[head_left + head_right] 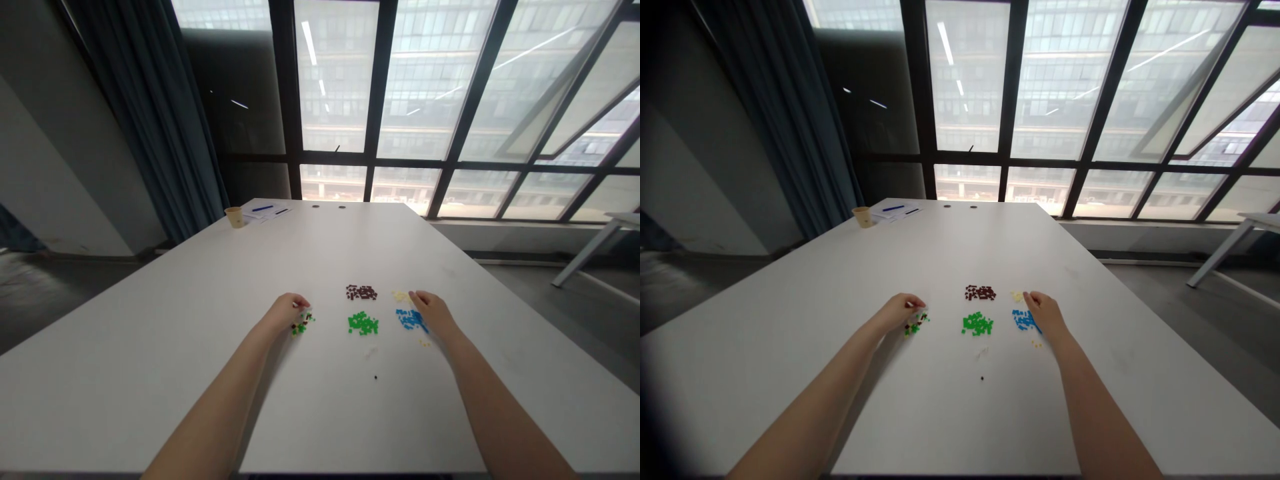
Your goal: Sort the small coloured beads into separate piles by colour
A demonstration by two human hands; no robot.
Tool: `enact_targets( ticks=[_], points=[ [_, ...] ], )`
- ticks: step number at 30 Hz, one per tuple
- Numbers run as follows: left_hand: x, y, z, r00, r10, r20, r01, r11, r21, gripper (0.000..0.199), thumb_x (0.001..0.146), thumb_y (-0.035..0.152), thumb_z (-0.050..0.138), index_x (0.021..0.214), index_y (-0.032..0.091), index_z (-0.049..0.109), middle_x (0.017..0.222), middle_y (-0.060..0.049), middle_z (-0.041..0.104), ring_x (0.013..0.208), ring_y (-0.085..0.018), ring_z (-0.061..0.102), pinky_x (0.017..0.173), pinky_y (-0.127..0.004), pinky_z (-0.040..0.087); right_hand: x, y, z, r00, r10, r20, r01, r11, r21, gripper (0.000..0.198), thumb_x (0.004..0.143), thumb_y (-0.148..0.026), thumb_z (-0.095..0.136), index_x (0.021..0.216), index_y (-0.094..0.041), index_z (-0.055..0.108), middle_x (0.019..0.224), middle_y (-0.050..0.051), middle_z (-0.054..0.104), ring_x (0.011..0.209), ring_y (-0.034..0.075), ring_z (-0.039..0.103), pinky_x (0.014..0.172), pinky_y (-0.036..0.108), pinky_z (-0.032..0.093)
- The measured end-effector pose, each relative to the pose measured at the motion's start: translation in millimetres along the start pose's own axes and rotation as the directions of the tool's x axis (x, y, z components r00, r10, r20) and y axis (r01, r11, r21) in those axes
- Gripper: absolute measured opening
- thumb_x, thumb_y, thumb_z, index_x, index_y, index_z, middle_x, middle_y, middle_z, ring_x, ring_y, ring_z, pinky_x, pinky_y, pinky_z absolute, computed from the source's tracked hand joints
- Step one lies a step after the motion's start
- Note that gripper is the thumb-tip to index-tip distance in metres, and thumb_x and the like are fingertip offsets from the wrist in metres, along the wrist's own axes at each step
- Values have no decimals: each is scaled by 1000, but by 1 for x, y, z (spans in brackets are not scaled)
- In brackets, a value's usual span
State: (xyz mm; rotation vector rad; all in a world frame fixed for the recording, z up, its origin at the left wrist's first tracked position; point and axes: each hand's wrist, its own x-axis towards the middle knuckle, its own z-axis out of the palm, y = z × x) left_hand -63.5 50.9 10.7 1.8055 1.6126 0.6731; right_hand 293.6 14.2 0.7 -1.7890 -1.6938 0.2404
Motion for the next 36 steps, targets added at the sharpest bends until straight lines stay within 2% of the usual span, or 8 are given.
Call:
enact_targets(
  ticks=[3, 6, 13, 21, 26, 29, 32, 36],
  points=[
    [0, -5, 11, 998, -11, 65, 12, 1000, -5, 28, 58, 4, 46, 75, 11, 67, 65, -8, 65, 58, -15, 57, 56, -25, 42, -1, -3, 0, 1000, -25, 5, 25, 1000, -14, 40, 78, -46, 33, 49, -18, 35, 45, -4, 32, 46, 10, 34, 47, 22, 24],
    [3, -11, 15, 997, -3, 83, 5, 1000, -16, 28, 57, 4, 44, 73, 10, 66, 60, -7, 64, 53, -13, 56, 53, -23, 41, -1, -4, -1, 999, -36, 11, 36, 999, -21, 40, 77, -46, 33, 49, -19, 31, 45, -4, 30, 46, 9, 33, 46, 22, 23],
    [3, -12, 15, 997, 55, 59, -53, 998, -43, 13, 58, 12, 50, 61, 13, 63, 55, -4, 61, 50, -13, 54, 50, -23, 38, -3, -6, -1, 997, -63, 34, 63, 998, -2, 41, 77, -48, 32, 49, -19, 28, 44, -5, 28, 45, 9, 30, 46, 22, 23],
    [-4, -3, 18, 987, 162, -10, -160, 982, 99, 14, 59, 11, 48, 57, 17, 61, 56, -2, 58, 53, -14, 50, 57, -24, 35, -2, -4, -1, 996, -74, 41, 74, 997, 6, 42, 77, -51, 32, 49, -19, 29, 44, -4, 29, 44, 9, 31, 44, 21, 23],
    [-3, 6, 17, 983, 160, -86, -160, 987, 6, 12, 63, 15, 51, 57, 16, 61, 61, -5, 59, 60, -16, 52, 61, -26, 36, -3, -6, -2, 996, -82, 27, 81, 997, 14, 42, 78, -49, 34, 49, -19, 29, 45, -4, 29, 44, 9, 31, 45, 21, 23],
    [-4, 11, 18, 996, 90, -11, -91, 979, -184, 9, 64, 19, 53, 63, 15, 61, 59, -3, 56, 54, -13, 48, 53, -23, 35, -3, -5, -1, 995, -92, 22, 92, 996, 19, 44, 78, -52, 33, 49, -19, 30, 45, -4, 29, 44, 9, 32, 44, 22, 23],
    [-9, 20, 21, 989, 19, 148, 50, 890, -453, 13, 66, 25, 58, 72, 14, 61, 58, 0, 55, 48, -9, 44, 47, -20, 32, -3, -3, 0, 994, -104, 30, 104, 994, 17, 46, 78, -55, 31, 49, -19, 31, 45, -4, 30, 43, 9, 33, 44, 22, 24],
    [-22, 38, 28, 948, 16, 318, 248, 590, -769, 21, 60, 26, 69, 75, 14, 61, 74, -3, 58, 61, -7, 51, 57, -19, 39, -2, -2, 3, 991, -123, 45, 123, 992, 15, 47, 78, -56, 30, 49, -19, 31, 46, -3, 31, 43, 10, 33, 44, 23, 24]
  ],
)
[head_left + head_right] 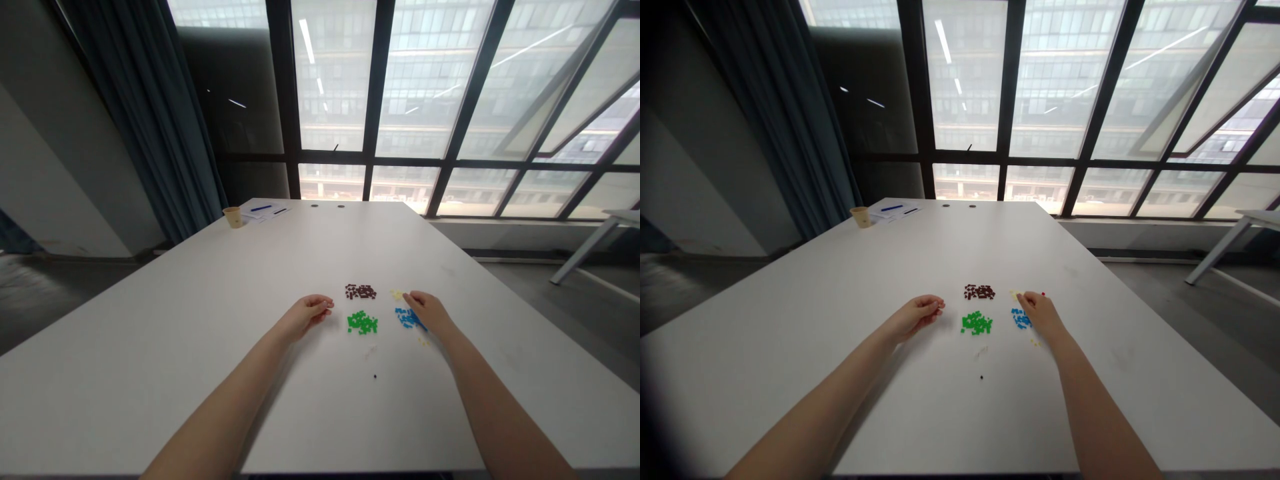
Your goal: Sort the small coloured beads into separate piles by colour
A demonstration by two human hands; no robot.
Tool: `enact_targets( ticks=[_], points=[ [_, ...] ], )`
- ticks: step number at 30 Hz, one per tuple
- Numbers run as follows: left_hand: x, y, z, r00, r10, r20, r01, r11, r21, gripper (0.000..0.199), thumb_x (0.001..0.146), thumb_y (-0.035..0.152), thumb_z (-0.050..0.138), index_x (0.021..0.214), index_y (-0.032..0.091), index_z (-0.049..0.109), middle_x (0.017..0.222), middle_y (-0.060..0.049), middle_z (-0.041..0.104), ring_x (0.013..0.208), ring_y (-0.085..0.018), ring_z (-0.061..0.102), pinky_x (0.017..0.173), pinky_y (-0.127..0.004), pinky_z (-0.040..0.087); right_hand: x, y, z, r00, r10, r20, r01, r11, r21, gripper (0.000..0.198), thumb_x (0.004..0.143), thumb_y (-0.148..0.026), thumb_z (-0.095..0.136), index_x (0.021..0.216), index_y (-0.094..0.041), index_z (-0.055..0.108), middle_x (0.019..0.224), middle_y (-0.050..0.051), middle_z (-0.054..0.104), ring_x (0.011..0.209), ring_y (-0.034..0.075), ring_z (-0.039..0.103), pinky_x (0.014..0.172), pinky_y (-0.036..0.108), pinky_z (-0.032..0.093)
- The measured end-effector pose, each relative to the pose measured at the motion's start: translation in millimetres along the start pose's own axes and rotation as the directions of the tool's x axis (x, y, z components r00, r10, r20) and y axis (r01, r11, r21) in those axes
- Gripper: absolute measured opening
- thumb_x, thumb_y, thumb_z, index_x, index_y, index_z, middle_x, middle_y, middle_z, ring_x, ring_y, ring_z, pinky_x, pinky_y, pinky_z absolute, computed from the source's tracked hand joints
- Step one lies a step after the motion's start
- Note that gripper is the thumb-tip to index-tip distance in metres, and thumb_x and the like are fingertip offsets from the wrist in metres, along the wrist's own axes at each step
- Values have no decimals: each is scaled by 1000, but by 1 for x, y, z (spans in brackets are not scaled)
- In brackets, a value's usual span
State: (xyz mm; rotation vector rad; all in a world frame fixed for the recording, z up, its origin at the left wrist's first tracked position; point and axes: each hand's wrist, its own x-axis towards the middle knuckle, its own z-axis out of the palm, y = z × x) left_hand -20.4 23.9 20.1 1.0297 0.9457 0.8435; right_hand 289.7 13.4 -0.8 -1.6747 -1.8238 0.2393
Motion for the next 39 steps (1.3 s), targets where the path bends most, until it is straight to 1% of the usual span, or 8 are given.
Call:
enact_targets(
  ticks=[3, 7, 12, 18, 27, 31, 34, 39],
  points=[
    [-6, -1, 12, 994, -79, 77, 95, 970, -226, 28, 58, 24, 72, 81, 17, 58, 77, -1, 57, 65, -7, 52, 60, -19, 40, 0, -3, 0, 1000, -9, 4, 9, 1000, 4, 48, 78, -57, 28, 49, -19, 32, 45, -3, 32, 43, 10, 35, 44, 24, 24],
    [-9, -5, 19, 980, -96, 172, 140, 955, -261, 29, 61, 25, 71, 85, 18, 57, 73, 1, 53, 64, -7, 51, 60, -20, 39, -2, -9, -2, 1000, -19, 5, 19, 1000, 12, 48, 79, -57, 28, 49, -19, 33, 45, -2, 32, 43, 10, 35, 45, 24, 24],
    [-7, -8, 22, 986, 17, 163, 7, 989, -146, 30, 61, 29, 70, 85, 18, 56, 68, 2, 52, 61, -6, 48, 61, -19, 36, -4, -13, -2, 999, -24, 40, 23, 999, 23, 47, 79, -57, 29, 50, -19, 30, 46, -4, 29, 43, 9, 32, 45, 23, 23],
    [-3, -14, 21, 956, 203, 212, -178, 975, -132, 39, 56, 37, 72, 84, 16, 55, 64, 1, 54, 60, -8, 48, 61, -22, 34, -4, -14, 0, 999, -32, 39, 30, 998, 48, 48, 78, -58, 29, 50, -19, 29, 46, -4, 28, 43, 9, 30, 45, 23, 22],
    [0, -15, 21, 952, 239, 193, -212, 966, -148, 40, 60, 39, 69, 88, 17, 54, 65, 1, 53, 59, -7, 46, 61, -22, 33, -5, -20, 2, 999, -50, -20, 51, 996, 69, 43, 79, -52, 33, 51, -19, 33, 46, -5, 29, 44, 9, 32, 45, 22, 24],
    [-1, -15, 21, 952, 238, 193, -211, 966, -150, 38, 61, 36, 69, 90, 17, 54, 67, 1, 53, 60, -7, 46, 60, -22, 33, -8, -35, 4, 988, -128, -85, 133, 990, 55, 35, 82, -41, 35, 57, -19, 43, 51, -3, 40, 50, 11, 39, 52, 23, 31],
    [-1, -15, 22, 944, 258, 204, -227, 960, -162, 38, 61, 33, 70, 90, 17, 53, 66, 2, 52, 60, -7, 45, 59, -21, 32, -14, -54, 6, 965, -223, -137, 236, 968, 86, 24, 83, -32, 37, 72, -18, 54, 66, 2, 54, 62, 13, 47, 61, 25, 37],
    [-3, -14, 25, 926, 264, 271, -225, 960, -165, 41, 58, 26, 73, 92, 17, 53, 64, 2, 54, 56, -6, 45, 57, -20, 32, -31, -89, 18, 879, -437, -189, 465, 874, 144, 15, 80, -24, 45, 87, -20, 58, 71, 3, 55, 68, 15, 49, 65, 28, 39]
  ],
)
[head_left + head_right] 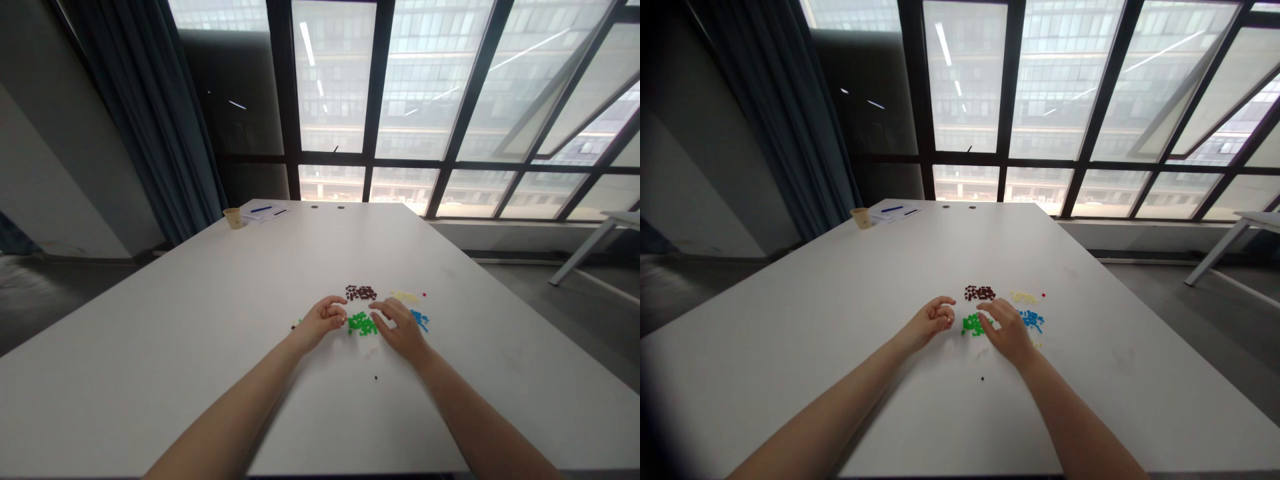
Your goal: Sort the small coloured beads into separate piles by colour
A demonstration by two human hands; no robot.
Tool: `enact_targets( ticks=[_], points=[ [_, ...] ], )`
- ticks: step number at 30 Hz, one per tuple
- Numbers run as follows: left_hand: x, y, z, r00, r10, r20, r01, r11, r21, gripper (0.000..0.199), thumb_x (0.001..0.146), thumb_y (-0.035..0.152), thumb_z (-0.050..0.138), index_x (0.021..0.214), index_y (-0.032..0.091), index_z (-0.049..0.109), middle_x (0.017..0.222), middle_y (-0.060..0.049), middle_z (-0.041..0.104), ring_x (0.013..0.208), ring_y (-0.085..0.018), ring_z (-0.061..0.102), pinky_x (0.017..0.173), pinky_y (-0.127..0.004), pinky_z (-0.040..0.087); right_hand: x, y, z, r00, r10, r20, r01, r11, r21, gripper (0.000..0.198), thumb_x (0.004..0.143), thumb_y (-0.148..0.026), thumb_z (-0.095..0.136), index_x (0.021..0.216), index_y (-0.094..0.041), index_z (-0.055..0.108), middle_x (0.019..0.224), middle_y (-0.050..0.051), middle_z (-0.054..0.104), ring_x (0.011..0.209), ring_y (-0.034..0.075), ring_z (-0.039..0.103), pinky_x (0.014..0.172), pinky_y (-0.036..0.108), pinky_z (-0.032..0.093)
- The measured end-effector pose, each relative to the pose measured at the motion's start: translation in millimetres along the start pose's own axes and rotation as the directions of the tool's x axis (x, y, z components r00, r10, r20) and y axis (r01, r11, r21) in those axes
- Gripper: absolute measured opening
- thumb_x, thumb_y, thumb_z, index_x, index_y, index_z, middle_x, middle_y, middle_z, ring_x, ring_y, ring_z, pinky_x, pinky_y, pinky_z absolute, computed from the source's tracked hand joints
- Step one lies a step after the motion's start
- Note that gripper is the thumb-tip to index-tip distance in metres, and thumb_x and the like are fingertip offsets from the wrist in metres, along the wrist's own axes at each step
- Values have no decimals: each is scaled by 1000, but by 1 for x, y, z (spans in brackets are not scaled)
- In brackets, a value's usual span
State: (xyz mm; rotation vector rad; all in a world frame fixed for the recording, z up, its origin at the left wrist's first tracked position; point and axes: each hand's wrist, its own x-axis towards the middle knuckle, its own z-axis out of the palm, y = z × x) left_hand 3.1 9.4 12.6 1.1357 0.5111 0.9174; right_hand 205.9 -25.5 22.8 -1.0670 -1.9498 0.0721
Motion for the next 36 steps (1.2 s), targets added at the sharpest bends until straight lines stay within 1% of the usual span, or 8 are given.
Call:
enact_targets(
  ticks=[10, 16, 21, 24, 27, 29, 32, 36],
  points=[
    [0, -7, 2, 994, -41, 98, 40, 999, 10, 39, 60, 19, 71, 95, 18, 54, 68, 1, 60, 63, -9, 54, 65, -22, 37, -3, -22, 16, 979, -204, 6, 203, 976, 78, 18, 76, -16, 52, 92, -20, 59, 65, 1, 52, 64, 14, 46, 61, 29, 39],
    [-1, -9, 4, 986, -86, 143, 82, 996, 36, 41, 61, 20, 70, 98, 16, 52, 70, -1, 62, 64, -11, 54, 64, -22, 37, -3, -24, 17, 974, -224, 26, 222, 972, 74, 12, 76, -15, 52, 81, -21, 61, 62, 1, 51, 62, 13, 46, 61, 27, 39],
    [-1, -9, 4, 993, -75, 91, 68, 995, 79, 39, 63, 21, 69, 99, 17, 52, 74, -2, 62, 65, -10, 53, 64, -22, 36, 0, -18, 16, 980, -192, 49, 190, 981, 45, 11, 77, -16, 51, 78, -20, 61, 62, 1, 52, 62, 13, 47, 61, 26, 38],
    [0, -8, 2, 996, -84, 24, 81, 989, 120, 40, 63, 24, 69, 99, 17, 52, 78, -3, 62, 68, -10, 53, 62, -22, 36, 5, 5, 1, 997, -78, -9, 77, 997, -18, 11, 77, -19, 50, 76, -19, 61, 65, 2, 54, 66, 14, 48, 65, 27, 39],
    [1, -8, -1, 996, -85, -34, 89, 982, 167, 38, 65, 27, 67, 98, 17, 52, 77, -2, 60, 68, -10, 52, 59, -20, 35, 4, 49, -25, 981, 119, -155, -139, 982, -126, 13, 76, -24, 49, 76, -17, 61, 68, 3, 55, 65, 14, 48, 64, 27, 39],
    [1, -9, -4, 994, -86, -66, 97, 976, 196, 37, 65, 28, 66, 98, 17, 52, 76, -2, 58, 69, -10, 52, 59, -20, 34, -3, 83, -42, 937, 271, -220, -320, 919, -231, 18, 74, -28, 49, 76, -16, 62, 65, 3, 53, 59, 14, 46, 60, 27, 38],
    [1, -9, -5, 990, -101, -94, 120, 967, 226, 37, 66, 31, 66, 97, 18, 52, 77, -2, 57, 69, -10, 52, 59, -20, 35, -18, 126, -56, 841, 499, -210, -540, 746, -389, 22, 71, -31, 49, 74, -16, 65, 63, 4, 53, 59, 16, 47, 58, 27, 36],
    [0, -7, -5, 989, -109, -104, 132, 959, 249, 38, 64, 32, 66, 97, 18, 53, 75, -1, 57, 69, -10, 51, 59, -21, 36, -31, 148, -52, 743, 662, -95, -620, 628, -470, 24, 67, -30, 49, 75, -17, 67, 73, 8, 59, 66, 18, 52, 61, 28, 37]
  ],
)
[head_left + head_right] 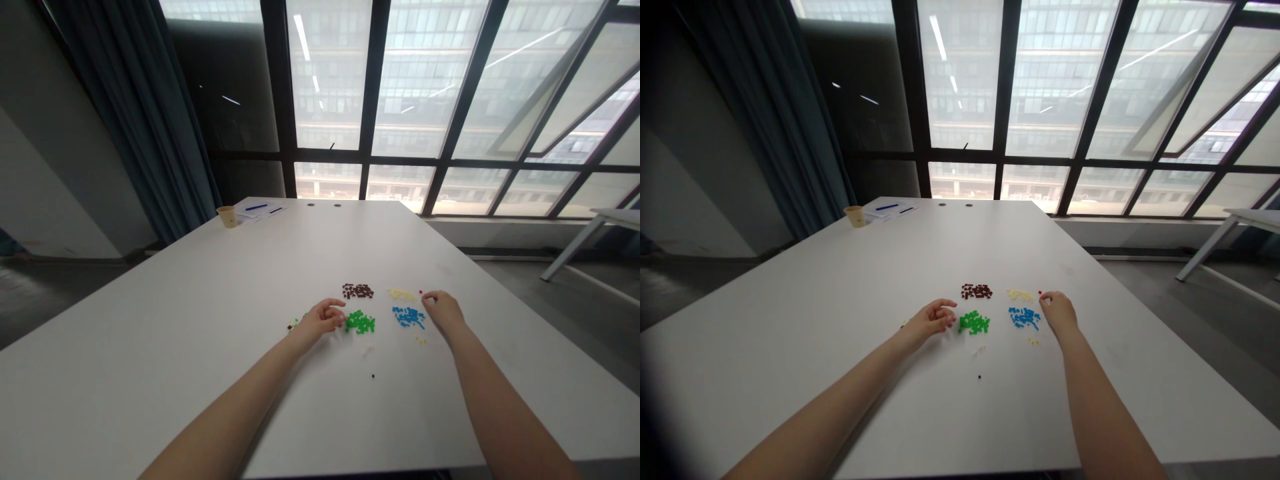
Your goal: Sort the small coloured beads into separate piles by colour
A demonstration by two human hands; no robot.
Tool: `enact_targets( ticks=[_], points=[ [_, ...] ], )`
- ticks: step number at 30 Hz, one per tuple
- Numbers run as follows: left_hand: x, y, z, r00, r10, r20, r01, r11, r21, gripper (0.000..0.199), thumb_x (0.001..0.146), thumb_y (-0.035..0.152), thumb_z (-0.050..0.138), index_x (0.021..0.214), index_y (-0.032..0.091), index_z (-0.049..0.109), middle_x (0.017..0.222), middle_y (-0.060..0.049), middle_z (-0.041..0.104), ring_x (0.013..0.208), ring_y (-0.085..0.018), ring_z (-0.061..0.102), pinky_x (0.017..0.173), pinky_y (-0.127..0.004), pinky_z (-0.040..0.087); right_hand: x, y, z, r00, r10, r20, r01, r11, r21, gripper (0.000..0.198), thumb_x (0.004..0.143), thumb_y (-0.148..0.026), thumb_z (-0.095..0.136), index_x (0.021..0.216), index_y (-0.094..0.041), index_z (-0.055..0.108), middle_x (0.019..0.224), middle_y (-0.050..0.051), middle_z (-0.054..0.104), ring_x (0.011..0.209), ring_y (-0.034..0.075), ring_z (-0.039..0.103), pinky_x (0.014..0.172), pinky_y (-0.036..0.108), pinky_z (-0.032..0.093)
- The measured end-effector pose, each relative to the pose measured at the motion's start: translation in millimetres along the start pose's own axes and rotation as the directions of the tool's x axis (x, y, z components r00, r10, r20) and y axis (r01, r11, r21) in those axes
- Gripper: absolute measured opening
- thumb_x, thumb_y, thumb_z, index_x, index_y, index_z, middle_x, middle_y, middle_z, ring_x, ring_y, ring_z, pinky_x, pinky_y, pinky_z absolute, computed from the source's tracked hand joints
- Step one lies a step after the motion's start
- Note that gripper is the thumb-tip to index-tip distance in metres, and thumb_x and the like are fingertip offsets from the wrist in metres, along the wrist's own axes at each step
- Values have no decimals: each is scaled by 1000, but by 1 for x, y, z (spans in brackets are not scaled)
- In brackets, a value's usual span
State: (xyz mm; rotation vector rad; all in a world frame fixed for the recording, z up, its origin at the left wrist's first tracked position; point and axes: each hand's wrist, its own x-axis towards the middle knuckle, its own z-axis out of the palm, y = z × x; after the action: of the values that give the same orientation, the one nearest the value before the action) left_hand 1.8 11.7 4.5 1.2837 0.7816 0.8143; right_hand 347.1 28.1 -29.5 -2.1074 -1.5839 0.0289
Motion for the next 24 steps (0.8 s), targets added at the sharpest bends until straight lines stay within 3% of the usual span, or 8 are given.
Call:
enact_targets(
  ticks=[5, 9, 12, 15, 17, 20, 22, 24],
  points=[
    [0, 2, 0, 1000, 5, -2, -5, 1000, -5, 38, 63, 33, 66, 96, 17, 54, 74, -2, 57, 68, -10, 51, 58, -20, 35, -3, -4, 7, 999, -28, 30, 27, 999, 19, 25, 65, -33, 49, 73, -18, 68, 80, 9, 62, 71, 19, 55, 66, 28, 38],
    [0, 3, 0, 999, -17, -33, 17, 1000, 8, 37, 64, 33, 65, 95, 18, 54, 76, -2, 58, 68, -10, 52, 59, -21, 36, -2, -7, 1, 999, -41, -35, 45, 994, 103, 31, 68, -36, 46, 79, -17, 67, 80, 9, 62, 70, 19, 54, 66, 28, 38],
    [1, 9, -8, 993, -25, -113, 30, 998, 51, 35, 65, 34, 62, 95, 19, 54, 79, -3, 58, 68, -10, 53, 61, -22, 38, -1, -10, -10, 986, 20, -163, 13, 979, 201, 36, 72, -39, 42, 83, -14, 65, 76, 9, 62, 68, 18, 53, 64, 27, 38],
    [3, 21, -30, 964, 47, -263, -3, 986, 165, 32, 67, 36, 56, 93, 17, 55, 82, -4, 60, 68, -12, 54, 60, -23, 39, -3, -17, -20, 974, 82, -212, -23, 964, 266, 36, 74, -40, 37, 77, -15, 62, 68, 6, 60, 63, 17, 51, 58, 25, 35],
    [3, 27, -50, 928, 143, -343, -17, 938, 346, 28, 67, 34, 54, 87, 16, 58, 80, -6, 61, 69, -15, 54, 61, -25, 39, -6, -23, -24, 977, 83, -198, -26, 961, 274, 37, 76, -42, 34, 67, -15, 58, 61, 4, 57, 59, 17, 49, 54, 25, 33],
    [1, 28, -76, 880, 245, -408, 87, 759, 645, 13, 63, 25, 55, 69, 16, 63, 74, -6, 63, 70, -18, 54, 68, -29, 39, -11, -33, -26, 986, 42, -161, 6, 959, 284, 40, 78, -45, 32, 58, -16, 52, 53, 2, 51, 55, 15, 46, 51, 24, 30],
    [0, 24, -83, 890, 209, -405, 170, 672, 721, 8, 60, 20, 57, 63, 17, 64, 72, -7, 64, 71, -20, 55, 69, -29, 38, -14, -39, -25, 990, -5, -139, 46, 954, 296, 41, 77, -47, 33, 57, -17, 51, 51, 0, 49, 53, 14, 43, 49, 24, 29],
    [-1, 19, -81, 922, 126, -366, 206, 641, 739, 9, 59, 19, 58, 63, 16, 66, 71, -7, 66, 69, -19, 56, 67, -28, 39, -16, -42, -24, 991, -50, -124, 85, 951, 297, 41, 77, -48, 33, 55, -17, 50, 49, -1, 46, 51, 13, 41, 48, 23, 28]
  ],
)
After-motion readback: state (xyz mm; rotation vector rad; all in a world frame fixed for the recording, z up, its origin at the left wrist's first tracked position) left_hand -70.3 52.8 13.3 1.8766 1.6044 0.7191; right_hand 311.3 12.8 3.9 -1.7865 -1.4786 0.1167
